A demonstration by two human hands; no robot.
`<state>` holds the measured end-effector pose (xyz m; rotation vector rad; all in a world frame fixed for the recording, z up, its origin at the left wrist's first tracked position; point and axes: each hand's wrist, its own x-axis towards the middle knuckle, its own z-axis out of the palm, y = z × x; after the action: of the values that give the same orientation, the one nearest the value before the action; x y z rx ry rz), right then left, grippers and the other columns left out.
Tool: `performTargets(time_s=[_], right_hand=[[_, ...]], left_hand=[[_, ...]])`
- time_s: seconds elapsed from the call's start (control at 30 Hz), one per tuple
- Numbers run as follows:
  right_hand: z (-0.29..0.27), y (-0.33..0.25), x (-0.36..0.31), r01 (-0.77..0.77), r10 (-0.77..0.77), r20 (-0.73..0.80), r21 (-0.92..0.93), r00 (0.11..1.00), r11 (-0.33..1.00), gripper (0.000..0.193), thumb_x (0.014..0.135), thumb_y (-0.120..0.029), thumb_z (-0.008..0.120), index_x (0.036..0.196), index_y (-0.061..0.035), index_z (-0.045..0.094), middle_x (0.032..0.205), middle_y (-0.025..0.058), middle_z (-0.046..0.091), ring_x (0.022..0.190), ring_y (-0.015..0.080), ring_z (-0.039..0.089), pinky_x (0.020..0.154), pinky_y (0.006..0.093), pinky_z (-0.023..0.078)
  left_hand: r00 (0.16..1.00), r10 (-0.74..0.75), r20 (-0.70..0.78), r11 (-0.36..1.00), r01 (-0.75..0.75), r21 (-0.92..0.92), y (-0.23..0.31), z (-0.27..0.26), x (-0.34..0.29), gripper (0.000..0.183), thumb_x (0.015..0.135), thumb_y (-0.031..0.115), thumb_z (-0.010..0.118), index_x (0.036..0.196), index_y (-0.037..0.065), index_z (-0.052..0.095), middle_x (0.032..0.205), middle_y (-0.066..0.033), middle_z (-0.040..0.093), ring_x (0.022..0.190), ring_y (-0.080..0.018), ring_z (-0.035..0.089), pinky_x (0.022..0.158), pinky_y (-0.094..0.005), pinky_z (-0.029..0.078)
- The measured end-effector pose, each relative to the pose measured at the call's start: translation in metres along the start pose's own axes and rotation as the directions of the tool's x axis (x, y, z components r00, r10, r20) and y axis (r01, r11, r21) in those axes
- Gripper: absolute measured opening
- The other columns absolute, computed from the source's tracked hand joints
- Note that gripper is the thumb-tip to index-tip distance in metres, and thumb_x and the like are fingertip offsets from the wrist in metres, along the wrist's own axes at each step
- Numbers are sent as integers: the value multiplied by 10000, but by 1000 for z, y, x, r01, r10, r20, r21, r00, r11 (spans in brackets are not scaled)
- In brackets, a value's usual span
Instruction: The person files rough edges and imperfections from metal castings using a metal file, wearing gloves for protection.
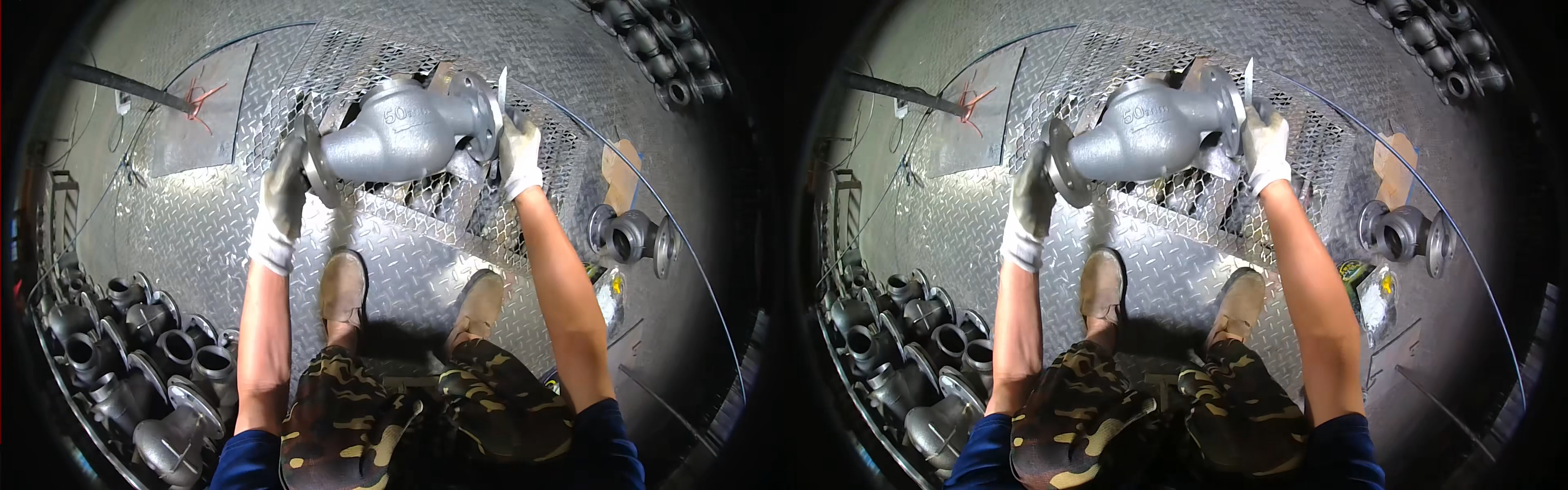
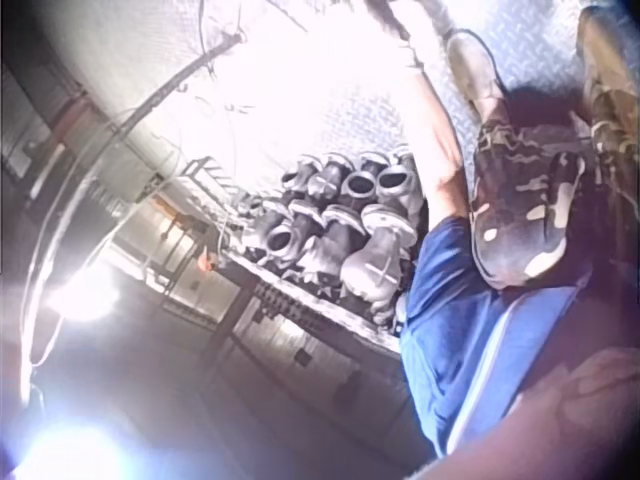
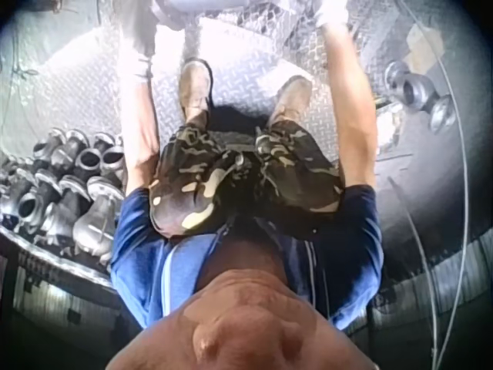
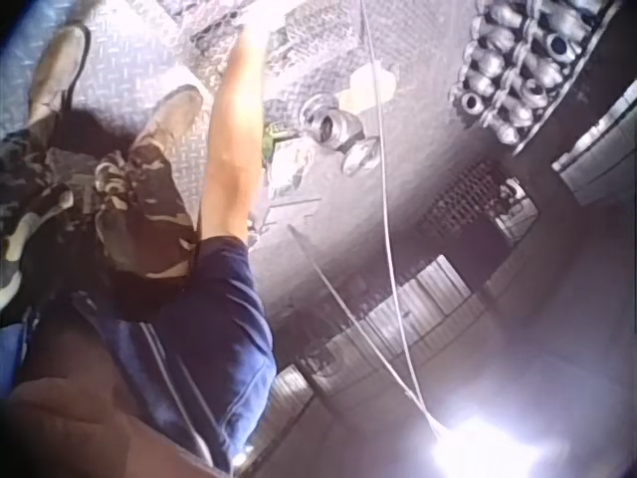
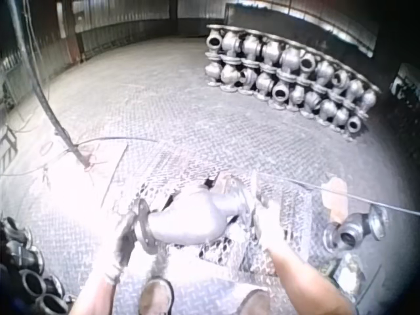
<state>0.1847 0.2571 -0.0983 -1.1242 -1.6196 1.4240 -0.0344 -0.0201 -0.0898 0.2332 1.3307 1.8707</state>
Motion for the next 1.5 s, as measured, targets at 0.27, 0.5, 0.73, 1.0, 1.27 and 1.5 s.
performTargets(time_s=[0.27,0.5,0.73,1.0,1.27,1.5], right_hand=[[-4,6,5,-31,31,-39,7,999,999,227,938,-100,548,1020,81,658,763,109,677,617,130,592,543,286,457],[-17,-14,6,3,-24,-33,-526,999,851,242,843,-143,557,919,42,694,785,266,673,752,339,697,686,402,505],[-23,-5,42,510,-84,508,-860,857,14,219,803,-135,567,822,1,738,856,257,679,765,358,706,697,422,561],[-11,-24,69,547,108,537,-829,837,-116,291,839,-174,508,886,3,734,969,264,658,919,383,681,767,444,539],[8,-39,102,565,183,539,-809,822,-160,330,902,-226,487,962,-3,723,1030,253,656,997,374,659,823,433,529],[1,-16,135,441,-41,441,-897,897,8,285,852,-224,531,866,-24,733,932,233,676,893,376,681,741,446,540]], left_hand=[[994,100,-40,994,-97,53,-15,8,-16,684,921,182,636,1462,-64,298,1346,-149,538,1249,-229,511,1105,-355,359],[993,117,-12,984,-114,139,-1,19,-23,461,927,274,620,1232,-69,572,1178,-75,630,1081,-152,581,979,-299,431],[993,-51,-110,988,66,141,7,25,-26,480,976,212,583,1351,-76,502,1316,-116,589,1160,-172,556,1013,-306,414],[995,-6,-96,978,25,205,24,33,-5,557,972,319,588,1378,-48,486,1285,-110,603,1118,-147,574,929,-286,469],[999,-31,17,999,31,-44,12,24,-1,501,940,391,634,1272,20,581,1151,-65,635,1024,-144,593,903,-299,459],[997,70,-33,997,-71,-40,1,33,0,629,909,298,683,1349,-100,475,1338,-103,564,1233,-160,496,1085,-296,310]])
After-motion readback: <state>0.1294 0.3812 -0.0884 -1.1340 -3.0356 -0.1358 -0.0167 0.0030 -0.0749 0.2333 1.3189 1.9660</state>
